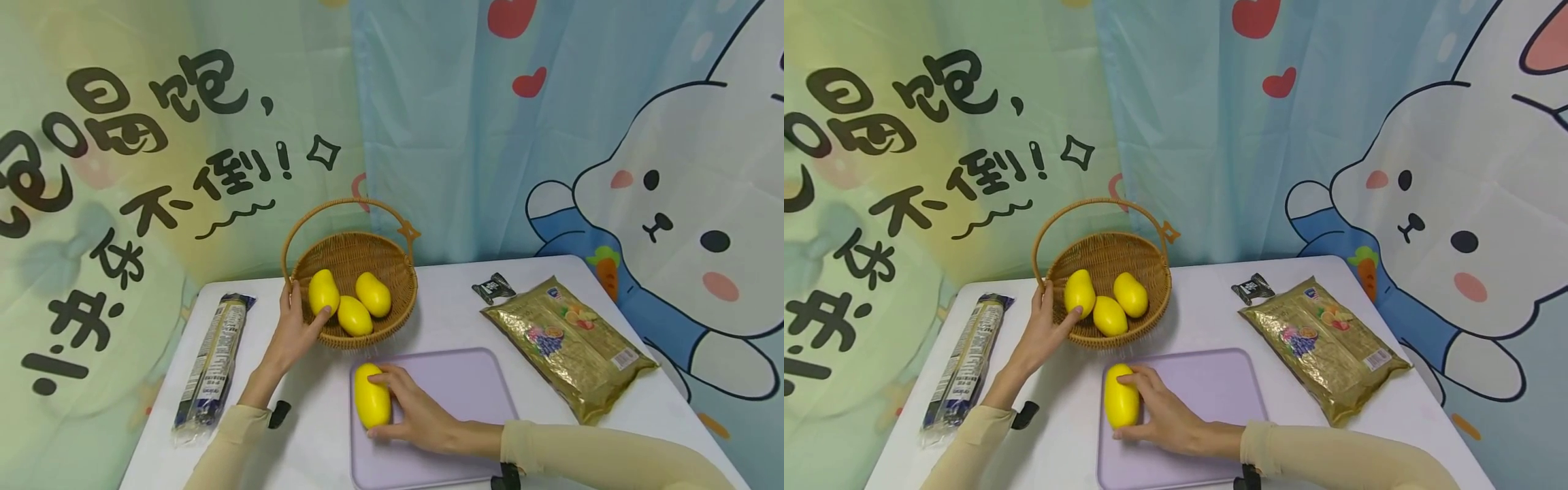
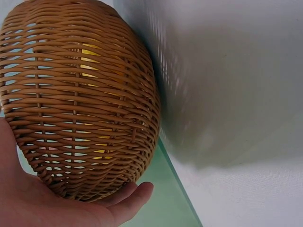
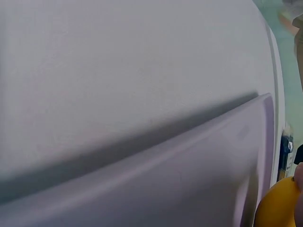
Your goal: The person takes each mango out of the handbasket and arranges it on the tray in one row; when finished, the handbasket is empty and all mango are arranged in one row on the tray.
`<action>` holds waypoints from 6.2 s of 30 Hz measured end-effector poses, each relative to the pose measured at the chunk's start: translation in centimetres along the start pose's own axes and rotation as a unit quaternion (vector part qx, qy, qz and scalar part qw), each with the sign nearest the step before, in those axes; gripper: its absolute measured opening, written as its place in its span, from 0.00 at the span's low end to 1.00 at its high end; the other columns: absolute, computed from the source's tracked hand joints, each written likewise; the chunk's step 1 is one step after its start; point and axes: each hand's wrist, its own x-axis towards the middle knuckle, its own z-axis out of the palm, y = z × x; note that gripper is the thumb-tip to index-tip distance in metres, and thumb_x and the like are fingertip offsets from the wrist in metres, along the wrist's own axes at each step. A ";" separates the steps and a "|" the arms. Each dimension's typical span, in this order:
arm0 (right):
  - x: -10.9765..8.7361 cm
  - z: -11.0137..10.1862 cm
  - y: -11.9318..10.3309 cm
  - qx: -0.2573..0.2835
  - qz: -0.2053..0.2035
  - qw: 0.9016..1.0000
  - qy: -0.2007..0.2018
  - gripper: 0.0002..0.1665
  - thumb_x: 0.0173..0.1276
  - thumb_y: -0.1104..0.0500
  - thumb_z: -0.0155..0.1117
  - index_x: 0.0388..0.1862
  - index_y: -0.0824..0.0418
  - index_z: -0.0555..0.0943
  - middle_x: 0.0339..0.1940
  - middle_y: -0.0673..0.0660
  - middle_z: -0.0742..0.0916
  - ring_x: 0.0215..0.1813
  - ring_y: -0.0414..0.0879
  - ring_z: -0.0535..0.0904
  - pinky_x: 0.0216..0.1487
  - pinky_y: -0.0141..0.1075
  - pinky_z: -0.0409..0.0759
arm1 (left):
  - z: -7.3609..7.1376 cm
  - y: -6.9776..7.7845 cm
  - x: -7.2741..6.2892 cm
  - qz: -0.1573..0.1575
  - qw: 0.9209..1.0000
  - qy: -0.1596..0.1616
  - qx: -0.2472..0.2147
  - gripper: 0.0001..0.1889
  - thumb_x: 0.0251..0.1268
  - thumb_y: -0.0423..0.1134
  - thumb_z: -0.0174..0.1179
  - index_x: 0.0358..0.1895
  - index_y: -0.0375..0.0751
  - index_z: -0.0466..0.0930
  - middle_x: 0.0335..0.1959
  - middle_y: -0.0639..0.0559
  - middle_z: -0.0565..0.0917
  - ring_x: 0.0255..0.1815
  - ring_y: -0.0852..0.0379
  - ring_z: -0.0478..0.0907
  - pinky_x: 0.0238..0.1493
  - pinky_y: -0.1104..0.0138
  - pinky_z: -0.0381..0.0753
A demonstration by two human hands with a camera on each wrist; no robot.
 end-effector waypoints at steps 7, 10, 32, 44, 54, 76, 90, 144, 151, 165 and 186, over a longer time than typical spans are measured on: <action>0.0 0.2 0.2 -0.012 0.014 1.000 -0.009 0.47 0.62 0.36 0.72 0.74 0.50 0.65 0.78 0.56 0.67 0.76 0.51 0.67 0.74 0.51 0.70 | 0.0 0.0 0.0 0.001 1.000 -0.002 -0.005 0.55 0.72 0.67 0.53 0.83 0.39 0.31 0.84 0.39 0.30 0.78 0.30 0.57 0.71 0.39 0.66; -0.2 0.2 0.2 -0.017 0.025 0.999 -0.017 0.48 0.62 0.36 0.73 0.75 0.50 0.64 0.79 0.55 0.67 0.78 0.51 0.66 0.75 0.53 0.68 | 0.0 -0.1 0.0 0.002 1.000 -0.003 -0.006 0.54 0.72 0.67 0.53 0.83 0.39 0.31 0.84 0.39 0.30 0.79 0.30 0.55 0.72 0.39 0.66; -1.3 -0.6 0.4 -0.095 0.040 0.995 -0.007 0.60 0.55 0.30 0.73 0.78 0.57 0.61 0.77 0.61 0.71 0.73 0.55 0.72 0.72 0.53 0.71 | -0.1 -0.1 -0.1 -0.005 1.000 -0.010 -0.007 0.55 0.71 0.69 0.51 0.83 0.42 0.29 0.83 0.39 0.29 0.80 0.30 0.52 0.73 0.39 0.64; -1.6 -2.1 -0.1 -0.097 0.045 0.994 0.001 0.66 0.53 0.28 0.73 0.81 0.58 0.57 0.80 0.60 0.68 0.77 0.54 0.68 0.74 0.53 0.69 | -0.2 -0.2 -0.1 -0.006 1.000 -0.012 -0.006 0.55 0.71 0.70 0.50 0.83 0.42 0.29 0.83 0.39 0.29 0.80 0.30 0.51 0.72 0.38 0.64; 0.3 -7.1 -2.8 -0.102 0.005 0.993 0.058 0.60 0.56 0.30 0.72 0.80 0.52 0.59 0.79 0.52 0.70 0.77 0.49 0.68 0.73 0.47 0.70 | -0.3 -0.1 -0.1 0.000 1.000 -0.008 -0.008 0.55 0.71 0.69 0.51 0.83 0.40 0.30 0.83 0.38 0.29 0.79 0.29 0.54 0.72 0.38 0.65; 16.3 -16.5 -2.9 -0.108 0.015 0.992 -0.062 0.53 0.66 0.45 0.74 0.82 0.56 0.58 0.81 0.58 0.65 0.80 0.56 0.61 0.77 0.52 0.65 | 0.0 -0.5 -0.2 0.000 1.000 -0.011 -0.014 0.55 0.71 0.68 0.53 0.83 0.39 0.31 0.83 0.39 0.29 0.79 0.30 0.54 0.73 0.39 0.64; 22.2 -15.5 -1.5 -0.173 0.129 0.950 -0.225 0.49 0.68 0.54 0.72 0.82 0.54 0.59 0.82 0.59 0.63 0.81 0.56 0.61 0.75 0.51 0.67 | -0.2 -0.3 0.1 0.000 1.000 -0.011 -0.008 0.56 0.71 0.69 0.52 0.83 0.41 0.29 0.83 0.37 0.28 0.79 0.29 0.55 0.72 0.39 0.65; 22.9 -14.3 -0.6 -0.126 0.206 0.941 -0.239 0.48 0.68 0.59 0.72 0.82 0.54 0.59 0.82 0.61 0.60 0.50 0.55 0.84 0.52 0.48 0.86 | -0.2 0.0 0.1 -0.004 1.000 -0.012 -0.002 0.55 0.70 0.70 0.52 0.83 0.41 0.31 0.83 0.39 0.28 0.79 0.30 0.55 0.73 0.40 0.64; 22.3 -15.4 -1.7 -0.118 0.183 0.951 -0.218 0.50 0.67 0.56 0.74 0.82 0.53 0.58 0.81 0.61 0.63 0.49 0.51 0.83 0.52 0.51 0.86 | -0.3 -0.1 -0.1 -0.007 1.000 -0.017 -0.005 0.56 0.70 0.71 0.51 0.83 0.42 0.30 0.83 0.39 0.27 0.79 0.29 0.55 0.73 0.39 0.64; 18.3 -16.5 -5.8 -0.191 0.082 0.964 -0.165 0.52 0.66 0.51 0.74 0.82 0.58 0.58 0.77 0.62 0.71 0.71 0.54 0.72 0.66 0.46 0.75 | -0.3 -0.2 0.1 0.003 1.000 -0.021 -0.004 0.54 0.73 0.67 0.51 0.83 0.40 0.28 0.83 0.38 0.26 0.78 0.28 0.55 0.73 0.39 0.63; 5.7 -15.9 -7.7 -0.111 0.058 0.990 -0.057 0.53 0.61 0.49 0.78 0.81 0.53 0.62 0.77 0.61 0.69 0.76 0.58 0.67 0.73 0.56 0.69 | -0.5 -0.1 0.1 0.000 1.000 -0.017 0.001 0.54 0.73 0.66 0.51 0.83 0.38 0.29 0.83 0.35 0.27 0.78 0.27 0.55 0.72 0.38 0.64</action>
